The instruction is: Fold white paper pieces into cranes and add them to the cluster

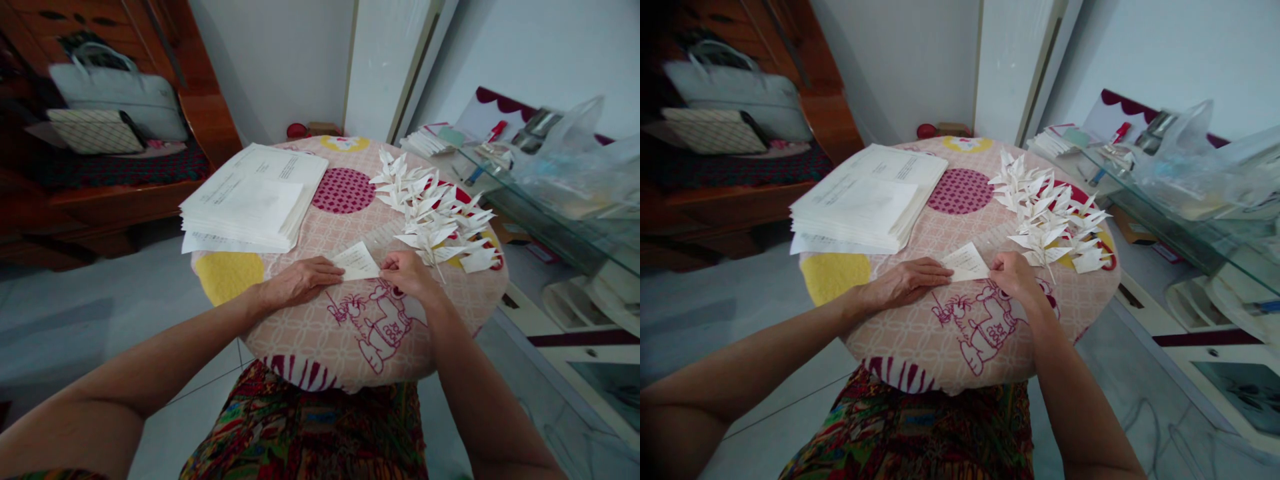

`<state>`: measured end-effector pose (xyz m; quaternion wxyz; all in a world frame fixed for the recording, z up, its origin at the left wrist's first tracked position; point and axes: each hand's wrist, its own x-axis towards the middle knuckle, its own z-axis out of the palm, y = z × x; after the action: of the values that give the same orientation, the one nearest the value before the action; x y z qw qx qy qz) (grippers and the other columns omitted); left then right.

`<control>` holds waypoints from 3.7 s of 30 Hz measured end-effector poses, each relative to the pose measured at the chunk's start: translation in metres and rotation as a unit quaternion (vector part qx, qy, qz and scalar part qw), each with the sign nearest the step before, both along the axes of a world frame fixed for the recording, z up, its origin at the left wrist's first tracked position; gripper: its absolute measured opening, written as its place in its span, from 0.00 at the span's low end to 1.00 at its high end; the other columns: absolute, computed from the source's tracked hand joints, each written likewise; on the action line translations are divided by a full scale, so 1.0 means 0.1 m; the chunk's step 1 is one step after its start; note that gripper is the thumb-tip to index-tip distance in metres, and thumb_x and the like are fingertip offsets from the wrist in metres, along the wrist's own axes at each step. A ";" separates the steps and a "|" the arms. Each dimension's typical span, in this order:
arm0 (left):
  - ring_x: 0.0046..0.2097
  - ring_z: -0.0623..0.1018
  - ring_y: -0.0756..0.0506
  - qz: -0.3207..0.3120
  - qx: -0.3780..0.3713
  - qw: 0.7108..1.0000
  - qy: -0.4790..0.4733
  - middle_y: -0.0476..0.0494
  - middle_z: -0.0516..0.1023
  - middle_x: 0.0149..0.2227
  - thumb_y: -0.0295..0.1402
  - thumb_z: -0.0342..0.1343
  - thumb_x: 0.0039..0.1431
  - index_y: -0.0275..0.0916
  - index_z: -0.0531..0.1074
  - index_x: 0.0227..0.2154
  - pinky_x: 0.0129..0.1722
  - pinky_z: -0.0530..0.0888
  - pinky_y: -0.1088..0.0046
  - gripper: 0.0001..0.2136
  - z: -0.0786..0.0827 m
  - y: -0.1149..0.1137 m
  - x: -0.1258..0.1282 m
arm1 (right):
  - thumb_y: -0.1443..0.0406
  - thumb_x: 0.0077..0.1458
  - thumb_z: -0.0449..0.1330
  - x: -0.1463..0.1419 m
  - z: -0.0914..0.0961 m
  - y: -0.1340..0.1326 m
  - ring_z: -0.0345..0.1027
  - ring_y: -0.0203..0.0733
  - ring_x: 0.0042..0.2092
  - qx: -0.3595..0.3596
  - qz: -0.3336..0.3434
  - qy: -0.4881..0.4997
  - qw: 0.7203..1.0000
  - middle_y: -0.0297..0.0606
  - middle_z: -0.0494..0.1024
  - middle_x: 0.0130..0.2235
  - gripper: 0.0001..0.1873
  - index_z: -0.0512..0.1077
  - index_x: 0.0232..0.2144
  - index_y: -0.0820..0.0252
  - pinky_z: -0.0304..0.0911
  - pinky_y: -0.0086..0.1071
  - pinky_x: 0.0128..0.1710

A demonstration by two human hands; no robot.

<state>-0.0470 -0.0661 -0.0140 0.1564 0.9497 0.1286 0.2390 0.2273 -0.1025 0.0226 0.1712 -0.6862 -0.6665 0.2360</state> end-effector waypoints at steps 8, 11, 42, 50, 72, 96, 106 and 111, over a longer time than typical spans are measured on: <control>0.49 0.80 0.44 0.049 -0.027 0.997 -0.055 0.34 0.82 0.48 0.27 0.50 0.65 0.35 0.79 0.46 0.49 0.79 0.61 0.13 0.05 -0.05 -0.04 | 0.65 0.48 0.65 -0.04 0.02 0.11 0.57 0.31 0.19 -0.113 0.021 0.095 0.989 0.25 0.64 0.16 0.11 0.68 0.20 0.60 0.50 0.26 0.20; 0.38 0.81 0.46 0.216 -0.130 0.960 -0.122 0.38 0.83 0.36 0.33 0.54 0.63 0.33 0.81 0.37 0.39 0.79 0.69 0.11 0.13 -0.09 -0.02 | 0.61 0.48 0.64 -0.05 -0.03 0.01 0.52 0.30 0.16 -0.125 -0.038 0.213 0.968 0.24 0.62 0.15 0.09 0.70 0.23 0.59 0.47 0.26 0.17; 0.23 0.73 0.51 0.111 -0.601 0.782 0.127 0.48 0.78 0.21 0.33 0.65 0.43 0.34 0.78 0.23 0.26 0.70 0.75 0.06 0.35 0.50 0.60 | 0.72 0.62 0.51 -0.06 -0.38 -0.42 0.69 0.51 0.57 0.361 0.234 -0.105 0.897 0.51 0.77 0.54 0.17 0.77 0.45 0.61 0.66 0.49 0.58; 0.25 0.74 0.46 0.214 -0.240 0.902 0.288 0.47 0.72 0.17 0.40 0.64 0.50 0.36 0.73 0.17 0.32 0.68 0.71 0.14 0.52 0.46 0.72 | 0.73 0.65 0.49 -0.03 -0.41 -0.38 0.72 0.47 0.49 0.346 0.313 -0.109 0.878 0.50 0.80 0.46 0.17 0.78 0.41 0.63 0.70 0.42 0.51; 0.47 0.78 0.46 -0.021 -0.188 0.982 0.022 0.40 0.79 0.46 0.25 0.56 0.60 0.40 0.79 0.47 0.49 0.74 0.67 0.14 0.10 0.24 0.33 | 0.69 0.56 0.60 -0.07 -0.17 -0.16 0.68 0.37 0.31 0.133 0.218 0.092 0.962 0.36 0.76 0.29 0.11 0.78 0.23 0.61 0.61 0.30 0.33; 0.37 0.76 0.49 0.155 -0.205 0.966 0.009 0.44 0.78 0.37 0.28 0.57 0.59 0.35 0.73 0.25 0.39 0.69 0.73 0.07 0.13 -0.01 0.51 | 0.66 0.49 0.62 -0.18 -0.15 -0.14 0.63 0.34 0.23 0.048 0.035 0.071 0.996 0.33 0.75 0.20 0.07 0.78 0.23 0.63 0.54 0.28 0.26; 0.38 0.76 0.48 0.122 -0.189 0.974 0.014 0.44 0.78 0.38 0.30 0.58 0.59 0.35 0.74 0.28 0.39 0.70 0.73 0.05 0.11 -0.01 0.47 | 0.67 0.50 0.62 -0.11 -0.18 -0.31 0.68 0.38 0.26 0.029 0.029 0.077 0.996 0.35 0.78 0.23 0.07 0.80 0.25 0.62 0.56 0.29 0.27; 0.40 0.76 0.47 0.094 -0.197 0.976 -0.006 0.42 0.78 0.39 0.32 0.58 0.60 0.36 0.75 0.30 0.40 0.71 0.72 0.06 0.10 -0.01 0.42 | 0.67 0.52 0.62 -0.12 -0.24 -0.39 0.74 0.42 0.30 0.065 0.002 0.080 0.995 0.38 0.83 0.29 0.08 0.82 0.31 0.59 0.61 0.32 0.31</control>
<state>-0.0050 -0.0671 -0.0041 0.3180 0.8824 0.2613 0.2282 0.2158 -0.1414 -0.0012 0.2676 -0.6509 -0.6663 0.2464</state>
